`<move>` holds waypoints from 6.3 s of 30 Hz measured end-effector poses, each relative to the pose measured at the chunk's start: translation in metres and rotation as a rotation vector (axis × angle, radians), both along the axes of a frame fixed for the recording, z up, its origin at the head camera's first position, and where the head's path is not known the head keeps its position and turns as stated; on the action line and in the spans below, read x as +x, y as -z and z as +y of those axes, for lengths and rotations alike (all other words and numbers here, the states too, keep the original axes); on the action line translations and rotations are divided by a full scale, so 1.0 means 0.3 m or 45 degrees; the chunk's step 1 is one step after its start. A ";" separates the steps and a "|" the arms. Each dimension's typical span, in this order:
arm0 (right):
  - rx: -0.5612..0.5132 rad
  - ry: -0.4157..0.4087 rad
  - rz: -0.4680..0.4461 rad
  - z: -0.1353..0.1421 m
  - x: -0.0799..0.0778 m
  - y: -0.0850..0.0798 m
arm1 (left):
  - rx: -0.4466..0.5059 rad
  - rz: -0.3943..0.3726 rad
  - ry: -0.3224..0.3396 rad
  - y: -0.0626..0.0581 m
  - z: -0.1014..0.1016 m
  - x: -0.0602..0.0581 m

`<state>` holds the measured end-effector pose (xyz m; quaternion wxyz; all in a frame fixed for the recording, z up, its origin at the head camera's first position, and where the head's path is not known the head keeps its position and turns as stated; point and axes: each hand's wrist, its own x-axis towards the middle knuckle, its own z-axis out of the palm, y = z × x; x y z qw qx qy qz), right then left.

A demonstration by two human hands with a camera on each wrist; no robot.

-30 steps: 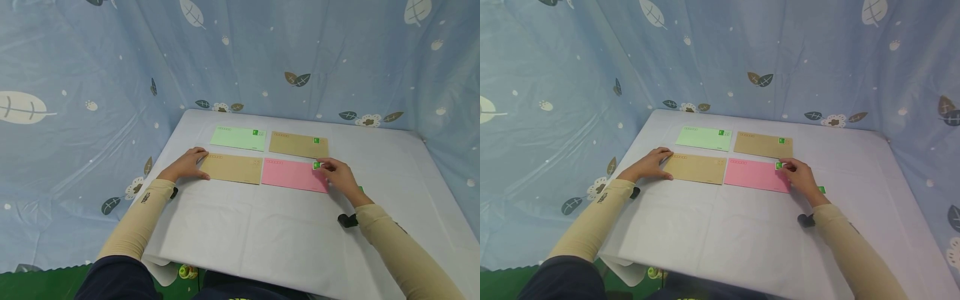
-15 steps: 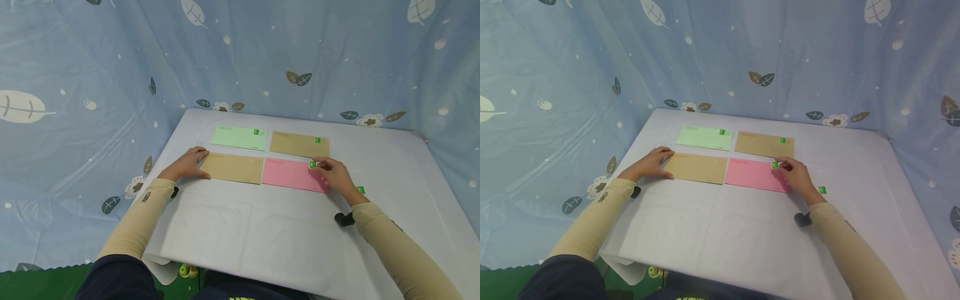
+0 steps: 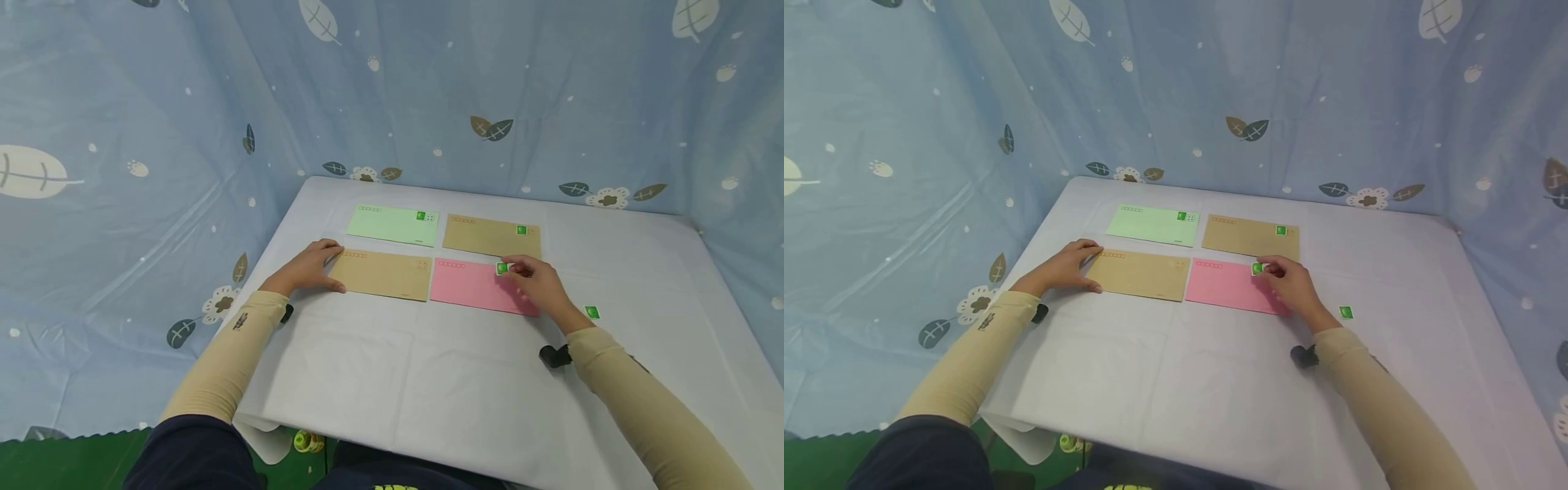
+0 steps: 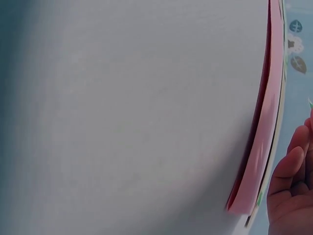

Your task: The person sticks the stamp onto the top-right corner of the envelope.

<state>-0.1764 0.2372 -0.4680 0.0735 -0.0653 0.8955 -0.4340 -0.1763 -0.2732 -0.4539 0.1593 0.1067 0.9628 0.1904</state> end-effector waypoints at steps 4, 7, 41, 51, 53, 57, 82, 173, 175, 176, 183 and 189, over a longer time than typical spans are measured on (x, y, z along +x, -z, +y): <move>-0.029 -0.025 0.007 -0.018 -0.004 0.003 | -0.003 -0.002 -0.007 -0.001 -0.001 0.001; -0.041 -0.042 0.006 -0.034 -0.004 0.001 | -0.003 -0.002 -0.007 0.001 0.000 0.001; -0.113 -0.099 -0.002 -0.167 -0.009 -0.020 | -0.020 0.008 0.013 0.008 -0.008 -0.004; -0.151 -0.146 0.006 -0.212 -0.016 -0.033 | -0.023 0.010 0.006 -0.001 -0.007 0.001; -0.154 -0.151 0.012 -0.222 -0.020 -0.033 | -0.016 0.011 0.006 -0.002 -0.007 0.001; -0.156 -0.165 0.012 -0.242 -0.025 -0.030 | -0.012 0.011 0.013 -0.002 -0.006 0.002; -0.202 -0.184 -0.062 -0.346 -0.045 -0.033 | -0.031 0.002 0.020 -0.020 0.004 -0.002; 0.036 -0.185 -0.035 -0.584 -0.068 -0.004 | -0.027 -0.006 0.021 0.000 -0.007 -0.012; 0.048 -0.186 -0.032 -0.587 -0.068 -0.004 | -0.024 0.002 0.021 -0.004 -0.004 -0.008; 0.051 -0.187 -0.027 -0.588 -0.068 -0.004 | -0.021 0.005 0.022 -0.006 -0.003 -0.006; 0.069 -0.185 -0.003 -0.592 -0.067 -0.002 | -0.024 0.019 0.034 -0.011 0.002 -0.004; 0.103 -0.182 0.007 -0.594 -0.065 -0.006 | -0.032 0.018 0.036 -0.014 0.005 -0.005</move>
